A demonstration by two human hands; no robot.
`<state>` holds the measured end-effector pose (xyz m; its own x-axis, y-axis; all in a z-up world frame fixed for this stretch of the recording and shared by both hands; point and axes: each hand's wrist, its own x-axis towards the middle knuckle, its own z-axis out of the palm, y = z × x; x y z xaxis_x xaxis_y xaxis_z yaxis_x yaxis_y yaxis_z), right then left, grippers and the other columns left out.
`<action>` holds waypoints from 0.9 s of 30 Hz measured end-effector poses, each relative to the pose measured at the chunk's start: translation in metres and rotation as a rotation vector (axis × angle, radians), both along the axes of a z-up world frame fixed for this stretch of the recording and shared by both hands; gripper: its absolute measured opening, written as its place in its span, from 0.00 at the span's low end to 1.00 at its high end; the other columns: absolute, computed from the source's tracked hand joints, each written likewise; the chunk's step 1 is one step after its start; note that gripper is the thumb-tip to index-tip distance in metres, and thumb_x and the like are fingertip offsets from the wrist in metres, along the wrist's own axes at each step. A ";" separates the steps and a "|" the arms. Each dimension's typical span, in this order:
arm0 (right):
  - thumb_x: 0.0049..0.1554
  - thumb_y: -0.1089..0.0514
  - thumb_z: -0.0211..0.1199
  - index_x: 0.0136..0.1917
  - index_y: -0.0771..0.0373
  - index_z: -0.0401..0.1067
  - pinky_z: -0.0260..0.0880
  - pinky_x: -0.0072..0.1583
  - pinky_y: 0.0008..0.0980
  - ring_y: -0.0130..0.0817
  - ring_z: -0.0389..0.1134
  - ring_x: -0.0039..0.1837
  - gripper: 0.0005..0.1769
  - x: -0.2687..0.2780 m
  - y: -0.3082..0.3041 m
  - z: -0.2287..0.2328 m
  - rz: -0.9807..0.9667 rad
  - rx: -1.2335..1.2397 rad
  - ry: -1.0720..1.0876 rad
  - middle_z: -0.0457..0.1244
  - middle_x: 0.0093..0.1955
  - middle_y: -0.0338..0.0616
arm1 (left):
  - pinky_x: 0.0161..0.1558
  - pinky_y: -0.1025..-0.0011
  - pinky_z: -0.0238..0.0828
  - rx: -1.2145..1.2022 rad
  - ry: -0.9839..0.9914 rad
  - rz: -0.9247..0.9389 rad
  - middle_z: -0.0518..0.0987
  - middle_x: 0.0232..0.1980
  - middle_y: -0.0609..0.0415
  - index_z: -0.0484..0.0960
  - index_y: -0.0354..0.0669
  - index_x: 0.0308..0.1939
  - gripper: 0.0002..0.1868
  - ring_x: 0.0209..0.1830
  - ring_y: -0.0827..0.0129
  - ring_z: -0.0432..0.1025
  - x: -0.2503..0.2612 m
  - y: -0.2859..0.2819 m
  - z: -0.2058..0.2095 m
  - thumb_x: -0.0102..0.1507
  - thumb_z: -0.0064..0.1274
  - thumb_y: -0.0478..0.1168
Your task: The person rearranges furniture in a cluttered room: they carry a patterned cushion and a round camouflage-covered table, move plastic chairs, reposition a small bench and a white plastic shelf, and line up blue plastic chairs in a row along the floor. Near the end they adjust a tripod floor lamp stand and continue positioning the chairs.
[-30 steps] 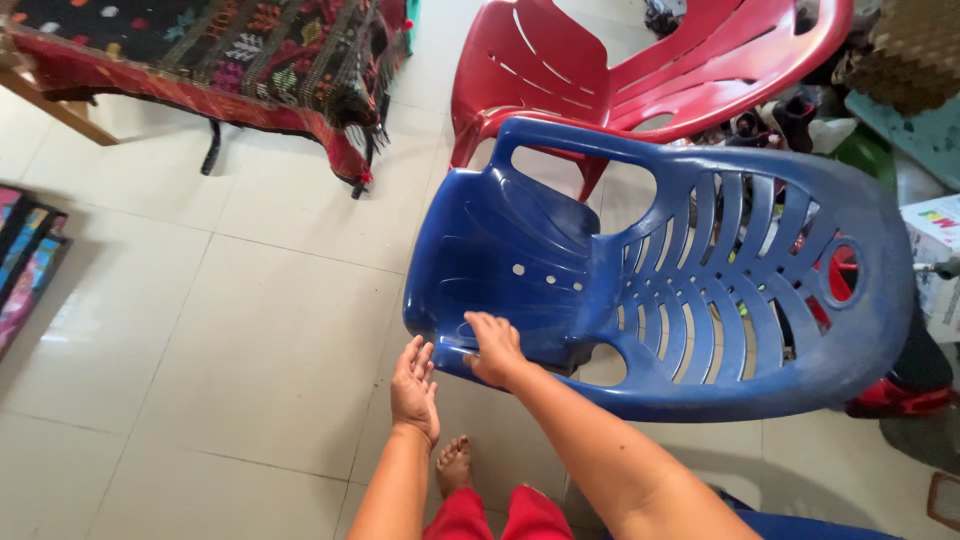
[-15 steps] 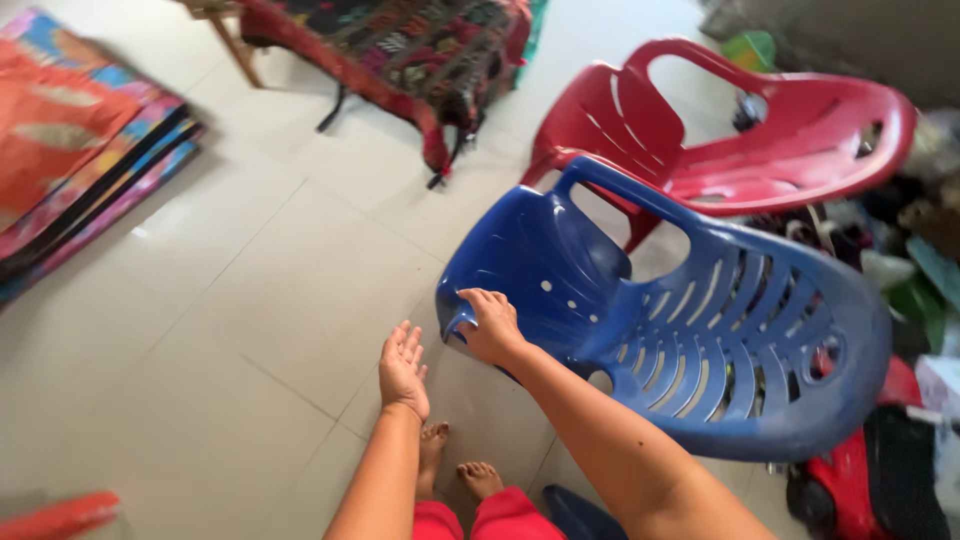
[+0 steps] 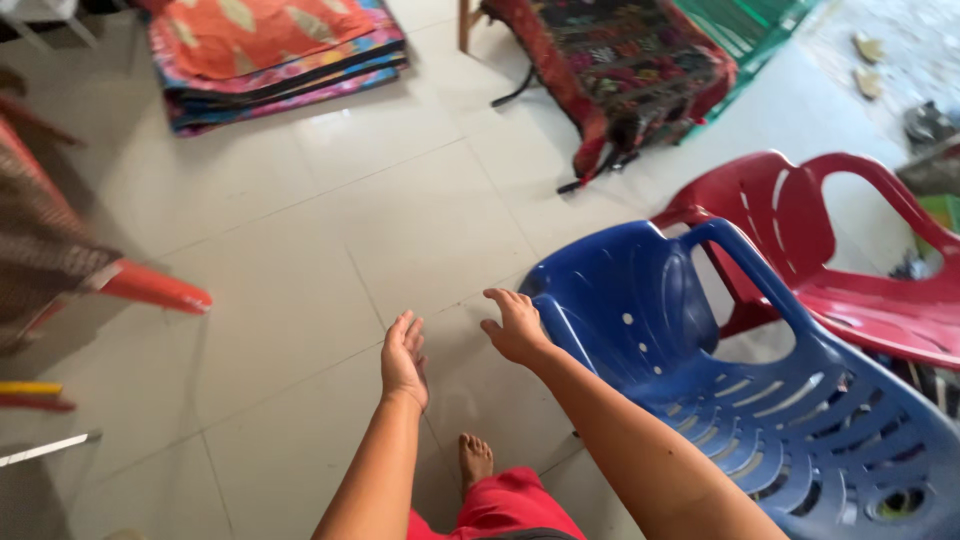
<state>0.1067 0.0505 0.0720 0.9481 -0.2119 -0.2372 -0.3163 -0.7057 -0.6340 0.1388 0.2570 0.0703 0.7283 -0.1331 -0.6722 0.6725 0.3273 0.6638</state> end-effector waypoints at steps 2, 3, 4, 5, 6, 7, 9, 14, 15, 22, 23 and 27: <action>0.55 0.55 0.66 0.71 0.55 0.64 0.51 0.74 0.48 0.49 0.50 0.78 0.32 0.006 0.015 0.001 0.057 -0.014 -0.022 0.57 0.75 0.45 | 0.77 0.55 0.35 -0.006 -0.001 0.052 0.65 0.79 0.57 0.62 0.54 0.77 0.40 0.81 0.60 0.50 -0.001 0.016 0.004 0.62 0.39 0.64; 0.55 0.55 0.66 0.71 0.55 0.63 0.50 0.74 0.48 0.49 0.49 0.78 0.32 0.009 0.023 0.002 0.083 -0.021 -0.032 0.56 0.75 0.46 | 0.77 0.55 0.35 -0.011 0.002 0.074 0.65 0.79 0.57 0.63 0.55 0.77 0.40 0.81 0.60 0.51 -0.002 0.024 0.006 0.62 0.39 0.63; 0.55 0.55 0.66 0.72 0.55 0.63 0.50 0.74 0.48 0.49 0.50 0.78 0.32 0.012 0.031 0.003 0.096 -0.020 -0.030 0.57 0.75 0.46 | 0.77 0.56 0.35 -0.014 0.002 0.092 0.66 0.78 0.57 0.64 0.55 0.76 0.40 0.81 0.61 0.51 -0.002 0.033 0.009 0.62 0.40 0.63; 0.55 0.55 0.65 0.72 0.55 0.63 0.50 0.74 0.48 0.49 0.50 0.78 0.32 0.017 0.039 0.004 0.109 -0.018 -0.029 0.57 0.75 0.46 | 0.77 0.56 0.36 -0.018 0.002 0.111 0.66 0.78 0.58 0.65 0.56 0.76 0.40 0.81 0.61 0.51 -0.002 0.042 0.012 0.61 0.41 0.63; 0.55 0.55 0.65 0.72 0.55 0.63 0.50 0.74 0.48 0.48 0.50 0.78 0.32 0.021 0.048 0.005 0.116 -0.019 -0.025 0.57 0.75 0.45 | 0.77 0.56 0.35 -0.028 -0.003 0.129 0.66 0.78 0.57 0.64 0.55 0.76 0.40 0.81 0.60 0.51 0.000 0.052 0.013 0.62 0.41 0.63; 0.55 0.55 0.65 0.71 0.56 0.63 0.52 0.74 0.47 0.49 0.52 0.77 0.31 0.025 0.059 0.006 0.117 0.007 -0.045 0.58 0.74 0.46 | 0.77 0.56 0.34 -0.038 -0.008 0.148 0.66 0.78 0.56 0.64 0.55 0.76 0.40 0.81 0.60 0.50 0.003 0.063 0.014 0.62 0.41 0.63; 0.56 0.54 0.65 0.71 0.57 0.64 0.56 0.73 0.46 0.50 0.54 0.75 0.31 0.032 0.080 0.010 0.107 0.055 -0.085 0.59 0.73 0.48 | 0.76 0.55 0.34 -0.048 -0.014 0.174 0.65 0.78 0.55 0.64 0.54 0.76 0.40 0.81 0.59 0.50 0.007 0.084 0.014 0.62 0.41 0.63; 0.56 0.53 0.62 0.72 0.55 0.63 0.66 0.67 0.44 0.45 0.64 0.66 0.31 0.053 0.142 0.035 -0.016 0.157 0.062 0.60 0.73 0.45 | 0.77 0.53 0.33 -0.103 -0.024 0.196 0.62 0.80 0.54 0.61 0.54 0.77 0.39 0.82 0.58 0.49 0.026 0.149 0.015 0.63 0.37 0.62; 0.56 0.52 0.62 0.72 0.54 0.63 0.67 0.66 0.44 0.45 0.65 0.65 0.31 0.058 0.157 0.040 -0.029 0.149 0.095 0.59 0.73 0.44 | 0.77 0.53 0.32 -0.111 -0.024 0.193 0.62 0.80 0.54 0.61 0.53 0.77 0.39 0.82 0.57 0.48 0.031 0.165 0.016 0.64 0.36 0.62; 0.59 0.52 0.60 0.74 0.52 0.61 0.64 0.69 0.44 0.39 0.56 0.76 0.30 0.090 0.270 0.054 -0.164 0.267 0.167 0.56 0.76 0.40 | 0.77 0.52 0.30 -0.124 -0.033 0.171 0.60 0.81 0.53 0.59 0.52 0.78 0.39 0.83 0.55 0.45 0.079 0.288 0.022 0.65 0.33 0.62; 0.59 0.52 0.60 0.74 0.52 0.61 0.64 0.69 0.44 0.39 0.56 0.76 0.30 0.095 0.285 0.053 -0.196 0.304 0.179 0.57 0.76 0.41 | 0.77 0.51 0.30 -0.130 -0.034 0.173 0.60 0.81 0.53 0.59 0.52 0.78 0.39 0.83 0.54 0.45 0.087 0.304 0.023 0.65 0.33 0.62; 0.59 0.53 0.59 0.73 0.55 0.61 0.65 0.69 0.43 0.35 0.55 0.77 0.30 0.112 0.333 0.045 -0.275 0.436 0.180 0.57 0.76 0.39 | 0.77 0.51 0.30 -0.104 -0.037 0.172 0.60 0.81 0.53 0.59 0.52 0.78 0.40 0.83 0.55 0.45 0.103 0.364 0.028 0.64 0.33 0.62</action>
